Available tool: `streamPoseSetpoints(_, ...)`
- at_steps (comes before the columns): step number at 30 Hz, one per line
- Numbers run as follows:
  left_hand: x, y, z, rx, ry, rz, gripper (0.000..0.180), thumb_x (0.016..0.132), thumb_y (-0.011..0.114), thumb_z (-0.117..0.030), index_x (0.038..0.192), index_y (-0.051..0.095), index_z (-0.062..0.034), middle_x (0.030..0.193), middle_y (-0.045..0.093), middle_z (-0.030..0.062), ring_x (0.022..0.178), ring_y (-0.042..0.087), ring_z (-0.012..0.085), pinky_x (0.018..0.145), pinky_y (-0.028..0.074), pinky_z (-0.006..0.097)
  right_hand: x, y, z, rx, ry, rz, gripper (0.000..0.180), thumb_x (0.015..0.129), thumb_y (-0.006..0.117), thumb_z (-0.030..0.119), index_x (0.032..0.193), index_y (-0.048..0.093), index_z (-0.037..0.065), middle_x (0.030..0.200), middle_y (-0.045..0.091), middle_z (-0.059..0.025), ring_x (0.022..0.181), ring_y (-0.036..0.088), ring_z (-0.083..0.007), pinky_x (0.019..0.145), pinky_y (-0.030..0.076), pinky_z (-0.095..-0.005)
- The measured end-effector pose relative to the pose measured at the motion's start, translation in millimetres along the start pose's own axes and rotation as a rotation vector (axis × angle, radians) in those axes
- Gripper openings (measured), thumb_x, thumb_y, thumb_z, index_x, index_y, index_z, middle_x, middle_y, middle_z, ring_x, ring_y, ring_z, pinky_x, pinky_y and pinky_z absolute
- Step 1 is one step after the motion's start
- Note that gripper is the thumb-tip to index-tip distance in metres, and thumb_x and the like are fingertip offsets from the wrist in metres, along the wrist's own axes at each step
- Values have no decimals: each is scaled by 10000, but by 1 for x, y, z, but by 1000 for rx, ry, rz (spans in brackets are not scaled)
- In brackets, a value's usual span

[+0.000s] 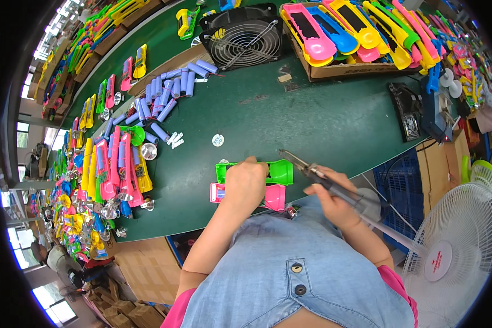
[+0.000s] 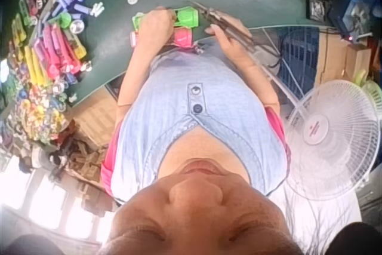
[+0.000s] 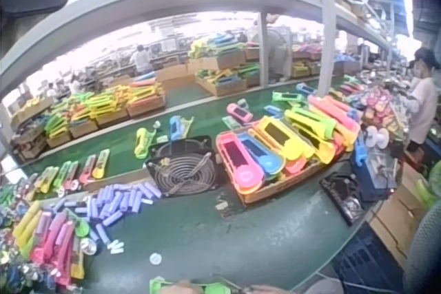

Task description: The person solders wires and circuit components inside flashlight casings using a soldering iron, fits the casing halves together by hand, and places the assembled flashlights onto the conveyor belt.

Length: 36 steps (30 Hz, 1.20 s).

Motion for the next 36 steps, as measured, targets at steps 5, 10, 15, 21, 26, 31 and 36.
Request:
streamPoseSetpoints(5,0,0,-1,9,-21,15,58,694,602,-77,707,656,-60,680,571,115,616,591,278,566,469,379,8,31,4,-71,91,181,576,706,695,79,1214,425,42,981,621,-97,857,597,-224,1063,202,-495)
streamPoseSetpoints(10,-3,-2,-2,-28,-31,-26,64,703,610,-85,728,663,-58,691,571,115,632,588,278,578,467,377,6,44,-15,-143,-4,270,554,708,646,-4,1206,406,43,1028,605,-91,884,607,-222,1080,132,-519)
streamPoseSetpoints(15,-11,-22,6,-197,80,-144,79,700,628,-72,767,666,-52,711,572,89,675,570,249,594,458,350,16,47,-23,-188,-67,236,535,716,629,-27,1200,414,48,1013,610,-73,841,609,-228,1070,152,-532)
streamPoseSetpoints(21,-38,-31,3,-403,238,-147,156,650,635,-21,805,642,-37,774,568,63,731,562,233,642,468,331,47,40,-36,-230,-173,183,530,716,628,-47,1188,407,48,1040,633,-55,887,617,-223,1064,161,-531)
streamPoseSetpoints(26,-43,12,-2,-406,223,-522,198,605,674,6,794,627,-27,810,601,70,742,571,228,619,471,301,44,36,-25,-252,-54,234,442,752,651,71,1130,432,9,997,656,-58,933,622,-208,1087,68,-502)
streamPoseSetpoints(31,-37,25,-2,-344,246,-678,218,596,692,9,801,630,-30,774,602,60,697,568,207,572,461,290,22,21,-2,-211,-58,34,336,712,693,83,1020,565,42,804,661,1,676,595,-146,1063,155,-514)
streamPoseSetpoints(36,-38,22,-3,-189,261,-621,228,594,648,-51,821,655,-74,823,575,47,704,536,188,593,455,290,3,-4,18,-311,-77,87,220,740,683,124,926,592,51,741,654,-23,630,595,-144,1052,144,-545)
Point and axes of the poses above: each hand's wrist, its own x-axis towards the middle knuckle, its own y-axis out of the palm, z = x × y, the point moved 1 cm from there along x, towards the middle knuckle
